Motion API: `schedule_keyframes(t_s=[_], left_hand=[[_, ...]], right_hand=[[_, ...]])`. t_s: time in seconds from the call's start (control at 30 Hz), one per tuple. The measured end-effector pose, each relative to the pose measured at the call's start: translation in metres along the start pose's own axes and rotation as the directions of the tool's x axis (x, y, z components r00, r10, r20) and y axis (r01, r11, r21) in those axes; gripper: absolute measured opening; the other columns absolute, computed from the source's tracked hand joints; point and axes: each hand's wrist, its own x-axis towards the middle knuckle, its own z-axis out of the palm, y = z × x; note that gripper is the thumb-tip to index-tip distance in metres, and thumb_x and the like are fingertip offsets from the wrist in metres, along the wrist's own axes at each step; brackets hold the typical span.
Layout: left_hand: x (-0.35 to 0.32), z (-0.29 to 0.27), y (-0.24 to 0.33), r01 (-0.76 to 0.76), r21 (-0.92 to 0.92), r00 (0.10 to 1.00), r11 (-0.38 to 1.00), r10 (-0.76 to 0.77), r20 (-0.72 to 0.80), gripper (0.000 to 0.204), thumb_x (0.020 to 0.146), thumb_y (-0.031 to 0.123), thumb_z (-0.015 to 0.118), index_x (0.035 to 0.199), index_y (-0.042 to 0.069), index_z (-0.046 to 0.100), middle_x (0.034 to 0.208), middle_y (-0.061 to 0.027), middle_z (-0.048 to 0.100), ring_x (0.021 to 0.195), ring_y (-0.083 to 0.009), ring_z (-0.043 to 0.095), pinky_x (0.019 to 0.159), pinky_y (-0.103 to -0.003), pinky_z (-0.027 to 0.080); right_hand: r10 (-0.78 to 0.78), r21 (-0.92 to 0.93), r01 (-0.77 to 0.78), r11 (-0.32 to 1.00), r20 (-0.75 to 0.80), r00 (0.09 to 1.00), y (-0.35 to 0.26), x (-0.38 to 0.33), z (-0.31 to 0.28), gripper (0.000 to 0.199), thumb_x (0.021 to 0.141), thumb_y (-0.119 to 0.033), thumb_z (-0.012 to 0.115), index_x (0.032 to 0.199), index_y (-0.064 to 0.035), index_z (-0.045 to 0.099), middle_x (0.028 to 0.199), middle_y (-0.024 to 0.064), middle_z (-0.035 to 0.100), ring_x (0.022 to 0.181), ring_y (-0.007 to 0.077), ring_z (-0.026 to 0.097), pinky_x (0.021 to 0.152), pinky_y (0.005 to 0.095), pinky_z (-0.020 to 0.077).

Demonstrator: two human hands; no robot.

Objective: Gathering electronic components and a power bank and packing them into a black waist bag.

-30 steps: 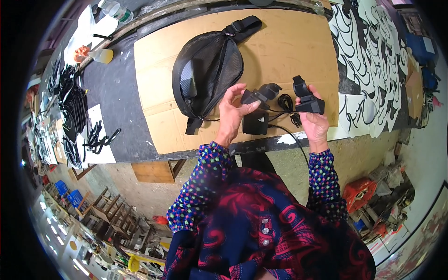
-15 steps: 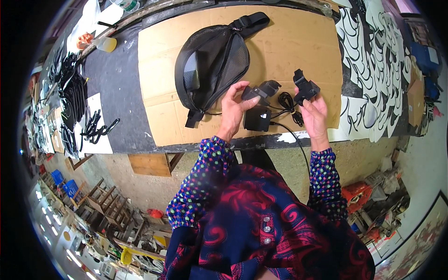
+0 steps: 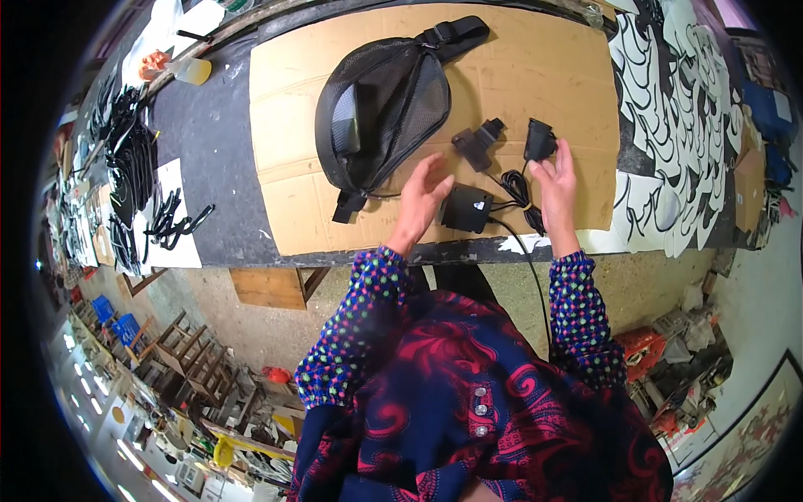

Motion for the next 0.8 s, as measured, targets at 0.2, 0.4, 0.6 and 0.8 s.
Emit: schedule_keyframes(t_s=[0.2, 0.4, 0.6, 0.8], left_hand=[[-0.03, 0.013, 0.002, 0.091, 0.082, 0.99, 0.993, -0.098, 0.097, 0.046, 0.092, 0.018, 0.054, 0.133, 0.004, 0.04, 0.133, -0.0102, 0.044, 0.121, -0.0213, 0.043, 0.098, -0.031, 0.037], [-0.036, 0.01, 0.001, -0.043, 0.203, 0.996, 0.978, 0.025, 0.091, 0.038, 0.092, 0.009, 0.049, 0.129, 0.003, 0.043, 0.125, -0.0074, 0.049, 0.113, -0.0158, 0.047, 0.094, -0.027, 0.038], [-0.037, 0.002, 0.001, -0.104, 0.172, 0.984, 0.98, 0.076, 0.161, 0.036, 0.094, 0.011, 0.046, 0.129, 0.001, 0.043, 0.125, -0.0097, 0.049, 0.117, -0.0198, 0.045, 0.1, -0.03, 0.033], [-0.049, 0.004, 0.024, -0.093, 0.251, 0.992, 0.963, 0.067, 0.11, 0.039, 0.096, 0.028, 0.045, 0.125, 0.002, 0.047, 0.121, -0.0107, 0.051, 0.113, -0.0201, 0.048, 0.095, -0.035, 0.04]], right_hand=[[-0.046, -0.515, 0.157, 0.843, 0.222, 0.974, 0.005, -0.061, -0.007, 0.084, 0.069, 0.002, 0.067, 0.14, -0.0008, 0.022, 0.138, 0.0199, 0.034, 0.121, 0.0333, 0.043, 0.101, 0.0384, 0.0361], [-0.215, -0.773, 0.61, 0.175, 0.574, 0.79, 0.024, -0.087, 0.027, 0.083, 0.059, -0.015, 0.076, 0.129, 0.0027, 0.035, 0.128, 0.0194, 0.04, 0.117, 0.0324, 0.041, 0.099, 0.0434, 0.0313], [-0.146, -0.756, 0.617, 0.219, 0.6, 0.787, 0.007, -0.086, 0.017, 0.079, 0.061, -0.021, 0.072, 0.127, 0.0033, 0.036, 0.118, 0.0162, 0.044, 0.111, 0.0304, 0.042, 0.096, 0.0406, 0.0342], [0.033, -0.667, 0.529, 0.525, 0.636, 0.771, -0.023, -0.075, 0.011, 0.078, 0.062, -0.021, 0.075, 0.125, 0.0043, 0.039, 0.117, 0.0173, 0.045, 0.111, 0.0308, 0.043, 0.095, 0.0384, 0.0353]])
